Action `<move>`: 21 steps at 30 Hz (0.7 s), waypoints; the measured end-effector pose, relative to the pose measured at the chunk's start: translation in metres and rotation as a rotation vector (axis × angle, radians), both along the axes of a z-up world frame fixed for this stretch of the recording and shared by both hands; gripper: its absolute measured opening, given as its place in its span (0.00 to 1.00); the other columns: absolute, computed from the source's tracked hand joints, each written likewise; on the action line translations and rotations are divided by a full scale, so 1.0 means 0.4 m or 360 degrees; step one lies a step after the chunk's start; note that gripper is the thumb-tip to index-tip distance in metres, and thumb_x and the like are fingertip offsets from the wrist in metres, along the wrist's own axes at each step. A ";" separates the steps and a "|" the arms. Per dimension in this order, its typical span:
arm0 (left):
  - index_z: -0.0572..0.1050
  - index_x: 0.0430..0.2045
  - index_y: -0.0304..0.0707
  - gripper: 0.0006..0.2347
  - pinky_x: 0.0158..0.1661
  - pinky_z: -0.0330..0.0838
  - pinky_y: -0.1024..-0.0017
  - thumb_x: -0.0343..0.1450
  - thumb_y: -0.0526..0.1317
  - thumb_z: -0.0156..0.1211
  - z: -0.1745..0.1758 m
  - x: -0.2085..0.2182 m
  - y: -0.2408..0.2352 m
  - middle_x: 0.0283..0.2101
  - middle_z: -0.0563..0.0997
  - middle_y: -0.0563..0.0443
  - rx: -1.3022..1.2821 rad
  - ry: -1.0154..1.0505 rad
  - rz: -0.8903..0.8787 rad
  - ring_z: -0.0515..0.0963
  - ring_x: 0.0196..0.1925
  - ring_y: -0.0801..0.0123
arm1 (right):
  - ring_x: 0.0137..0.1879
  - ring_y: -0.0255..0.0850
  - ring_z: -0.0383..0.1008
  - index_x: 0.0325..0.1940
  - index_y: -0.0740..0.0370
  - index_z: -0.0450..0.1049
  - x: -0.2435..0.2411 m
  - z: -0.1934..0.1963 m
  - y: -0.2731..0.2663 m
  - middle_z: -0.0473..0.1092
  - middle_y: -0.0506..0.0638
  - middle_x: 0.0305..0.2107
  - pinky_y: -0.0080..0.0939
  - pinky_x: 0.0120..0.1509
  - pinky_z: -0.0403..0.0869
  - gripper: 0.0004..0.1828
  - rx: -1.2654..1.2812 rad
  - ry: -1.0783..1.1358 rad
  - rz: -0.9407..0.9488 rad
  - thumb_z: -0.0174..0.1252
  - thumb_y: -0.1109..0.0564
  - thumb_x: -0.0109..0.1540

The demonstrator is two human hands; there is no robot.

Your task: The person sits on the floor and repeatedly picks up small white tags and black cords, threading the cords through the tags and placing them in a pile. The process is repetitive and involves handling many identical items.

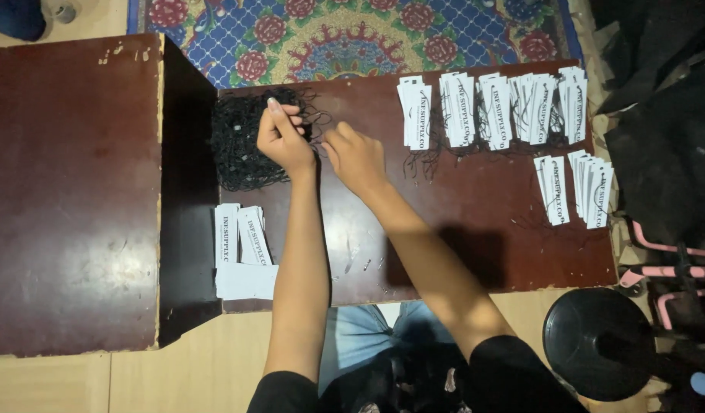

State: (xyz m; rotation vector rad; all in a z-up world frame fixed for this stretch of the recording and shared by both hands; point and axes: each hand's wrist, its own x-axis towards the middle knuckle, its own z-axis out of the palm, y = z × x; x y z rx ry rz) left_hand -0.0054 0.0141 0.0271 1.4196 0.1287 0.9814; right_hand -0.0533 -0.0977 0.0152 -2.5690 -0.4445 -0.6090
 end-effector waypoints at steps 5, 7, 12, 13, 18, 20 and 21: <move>0.79 0.16 0.34 0.19 0.19 0.64 0.81 0.78 0.42 0.52 -0.001 0.000 -0.003 0.12 0.72 0.47 -0.0009 -0.0031 -0.0053 0.68 0.12 0.75 | 0.24 0.41 0.74 0.39 0.54 0.75 -0.001 -0.007 0.007 0.64 0.42 0.25 0.40 0.26 0.72 0.09 -0.0048 0.0008 -0.0063 0.53 0.51 0.69; 0.79 0.17 0.34 0.19 0.19 0.64 0.81 0.78 0.41 0.52 -0.001 0.002 0.000 0.12 0.72 0.48 -0.0005 -0.0043 -0.0081 0.68 0.12 0.75 | 0.24 0.40 0.74 0.39 0.55 0.75 -0.001 0.007 0.002 0.64 0.42 0.26 0.39 0.26 0.72 0.10 -0.0034 0.0038 -0.0103 0.52 0.51 0.70; 0.79 0.17 0.37 0.17 0.25 0.67 0.75 0.78 0.41 0.54 0.008 -0.002 -0.008 0.14 0.74 0.49 0.0216 -0.0108 -0.0396 0.71 0.16 0.71 | 0.33 0.49 0.77 0.41 0.56 0.70 0.024 -0.015 -0.021 0.64 0.46 0.28 0.43 0.37 0.76 0.05 0.0795 0.0001 -0.0120 0.50 0.58 0.71; 0.79 0.17 0.37 0.17 0.25 0.67 0.75 0.78 0.41 0.54 0.016 -0.009 -0.012 0.14 0.74 0.49 0.0215 -0.0105 -0.0398 0.71 0.16 0.71 | 0.33 0.49 0.77 0.41 0.56 0.70 0.023 -0.014 -0.023 0.64 0.46 0.28 0.43 0.37 0.76 0.05 0.0795 0.0004 -0.0122 0.50 0.58 0.71; 0.79 0.16 0.39 0.15 0.30 0.72 0.69 0.77 0.39 0.58 0.020 -0.016 -0.018 0.16 0.75 0.48 0.0606 -0.0106 -0.0414 0.78 0.21 0.58 | 0.29 0.42 0.69 0.37 0.53 0.63 0.025 -0.024 -0.032 0.60 0.45 0.23 0.41 0.39 0.72 0.08 0.1243 -0.0103 -0.0132 0.43 0.58 0.71; 0.79 0.16 0.40 0.16 0.30 0.73 0.69 0.77 0.39 0.58 0.022 -0.017 -0.020 0.16 0.75 0.49 0.0619 -0.0055 -0.0343 0.78 0.22 0.58 | 0.26 0.40 0.65 0.35 0.53 0.61 0.023 -0.015 -0.031 0.58 0.44 0.20 0.38 0.35 0.69 0.10 0.1291 -0.0171 -0.0110 0.39 0.57 0.71; 0.78 0.15 0.40 0.17 0.31 0.73 0.69 0.77 0.40 0.57 0.022 -0.018 -0.020 0.16 0.76 0.51 0.0631 -0.0006 -0.0272 0.79 0.22 0.58 | 0.22 0.38 0.62 0.33 0.52 0.60 0.022 -0.010 -0.031 0.57 0.43 0.18 0.35 0.31 0.66 0.13 0.1337 -0.0240 -0.0087 0.36 0.57 0.71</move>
